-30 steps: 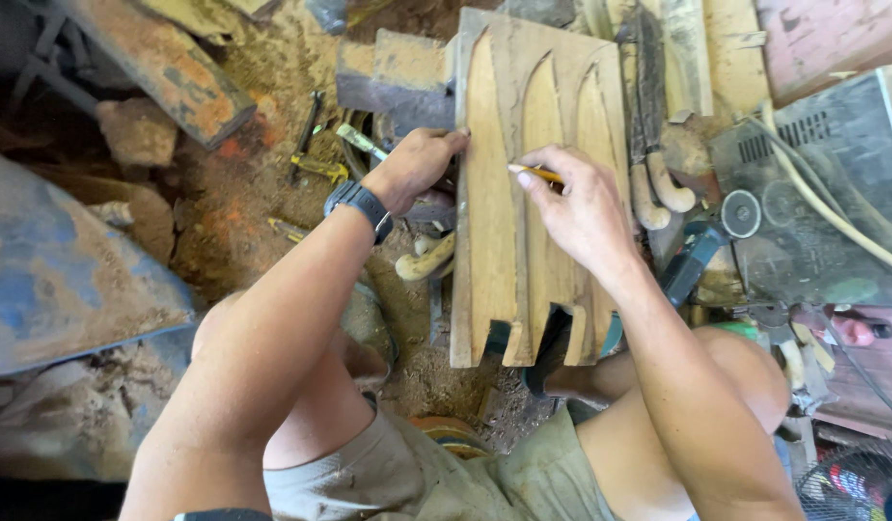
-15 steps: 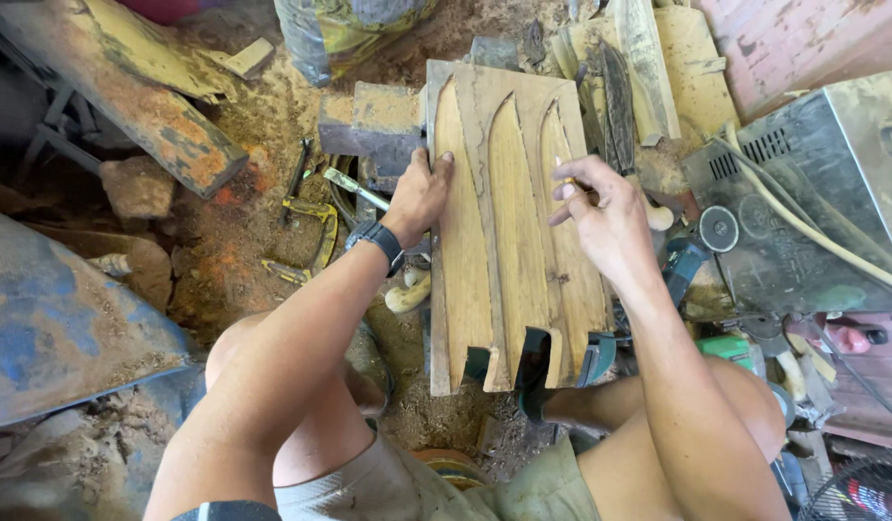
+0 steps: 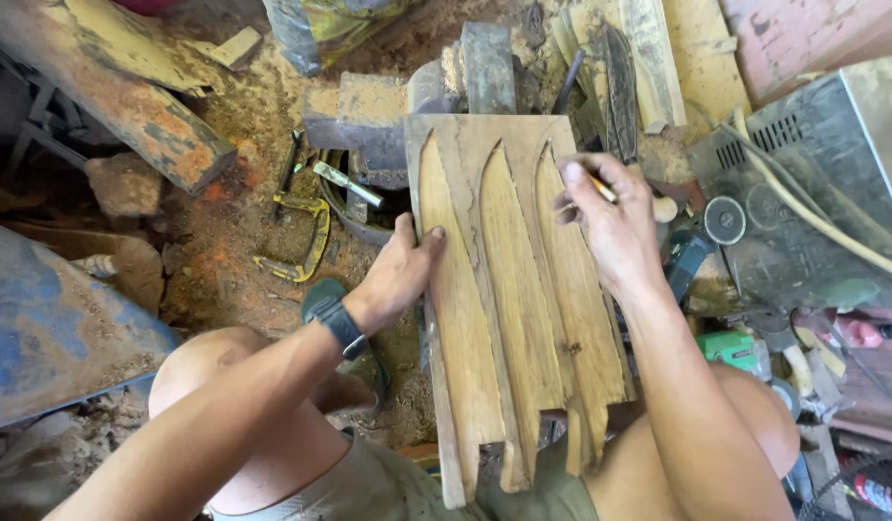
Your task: The person places a machete on a wooden board to trace its outline, then uses a pencil to draw curved lines on the wood. The person adjusts the board's position and continues marking the wood surface.
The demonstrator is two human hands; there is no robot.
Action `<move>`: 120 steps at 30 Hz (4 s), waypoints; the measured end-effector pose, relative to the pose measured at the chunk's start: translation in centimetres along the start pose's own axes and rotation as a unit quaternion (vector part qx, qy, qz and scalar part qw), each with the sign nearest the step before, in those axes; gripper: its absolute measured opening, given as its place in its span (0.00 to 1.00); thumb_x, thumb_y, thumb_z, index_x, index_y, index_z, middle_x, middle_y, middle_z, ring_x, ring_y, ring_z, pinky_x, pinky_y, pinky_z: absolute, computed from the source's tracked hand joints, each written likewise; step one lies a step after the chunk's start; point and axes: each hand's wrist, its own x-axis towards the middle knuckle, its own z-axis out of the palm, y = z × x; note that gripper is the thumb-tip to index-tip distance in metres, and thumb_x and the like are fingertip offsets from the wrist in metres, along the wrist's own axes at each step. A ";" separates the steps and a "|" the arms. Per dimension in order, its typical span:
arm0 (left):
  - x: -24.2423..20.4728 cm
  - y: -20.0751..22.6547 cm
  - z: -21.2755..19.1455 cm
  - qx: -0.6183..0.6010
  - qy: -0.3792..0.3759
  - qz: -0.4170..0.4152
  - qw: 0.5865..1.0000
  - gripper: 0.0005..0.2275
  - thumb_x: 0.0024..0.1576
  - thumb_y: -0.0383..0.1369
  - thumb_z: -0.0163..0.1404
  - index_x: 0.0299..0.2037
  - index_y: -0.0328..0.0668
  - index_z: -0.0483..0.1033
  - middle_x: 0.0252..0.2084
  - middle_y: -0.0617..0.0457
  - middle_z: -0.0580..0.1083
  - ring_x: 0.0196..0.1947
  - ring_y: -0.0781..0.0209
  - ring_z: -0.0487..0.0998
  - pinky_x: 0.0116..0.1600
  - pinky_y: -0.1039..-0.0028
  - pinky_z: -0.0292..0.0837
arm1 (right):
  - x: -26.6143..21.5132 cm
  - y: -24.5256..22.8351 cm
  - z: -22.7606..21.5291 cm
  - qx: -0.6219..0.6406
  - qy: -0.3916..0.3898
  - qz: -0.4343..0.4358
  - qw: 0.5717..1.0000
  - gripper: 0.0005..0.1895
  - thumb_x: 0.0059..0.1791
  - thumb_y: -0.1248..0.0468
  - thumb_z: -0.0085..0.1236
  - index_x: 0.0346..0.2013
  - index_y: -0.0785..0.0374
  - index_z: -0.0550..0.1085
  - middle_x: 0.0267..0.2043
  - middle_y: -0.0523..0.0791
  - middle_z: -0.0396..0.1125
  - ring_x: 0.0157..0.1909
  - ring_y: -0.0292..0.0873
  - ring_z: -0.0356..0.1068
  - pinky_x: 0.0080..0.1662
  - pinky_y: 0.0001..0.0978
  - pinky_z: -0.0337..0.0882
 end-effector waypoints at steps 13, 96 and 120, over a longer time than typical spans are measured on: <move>-8.9 -3.0 -1.0 -0.038 -0.071 -0.119 0.990 0.32 0.61 0.42 0.46 0.69 0.30 0.47 0.60 0.36 0.71 0.59 0.49 0.76 0.57 0.63 0.74 | -0.4 4.6 2.4 0.080 -0.002 0.008 0.997 0.08 0.57 0.64 0.53 0.39 0.68 0.73 0.27 0.46 0.68 0.28 0.38 0.69 0.30 0.28 0.68; 10.9 3.3 -3.9 0.370 -0.203 0.064 0.904 0.44 0.55 0.69 0.36 0.31 0.21 0.79 0.30 0.32 0.78 0.33 0.46 0.79 0.46 0.55 0.74 | -2.5 6.4 6.5 -0.092 0.126 -0.079 0.985 0.08 0.56 0.64 0.58 0.37 0.67 0.75 0.28 0.38 0.68 0.27 0.27 0.66 0.30 0.22 0.65; 10.8 3.4 -3.8 0.365 -0.205 0.054 0.907 0.43 0.55 0.69 0.37 0.35 0.23 0.81 0.35 0.33 0.79 0.36 0.46 0.80 0.47 0.55 0.74 | -2.5 6.5 6.6 0.032 0.138 -0.044 0.989 0.08 0.56 0.66 0.57 0.34 0.64 0.72 0.23 0.39 0.66 0.23 0.29 0.64 0.25 0.22 0.58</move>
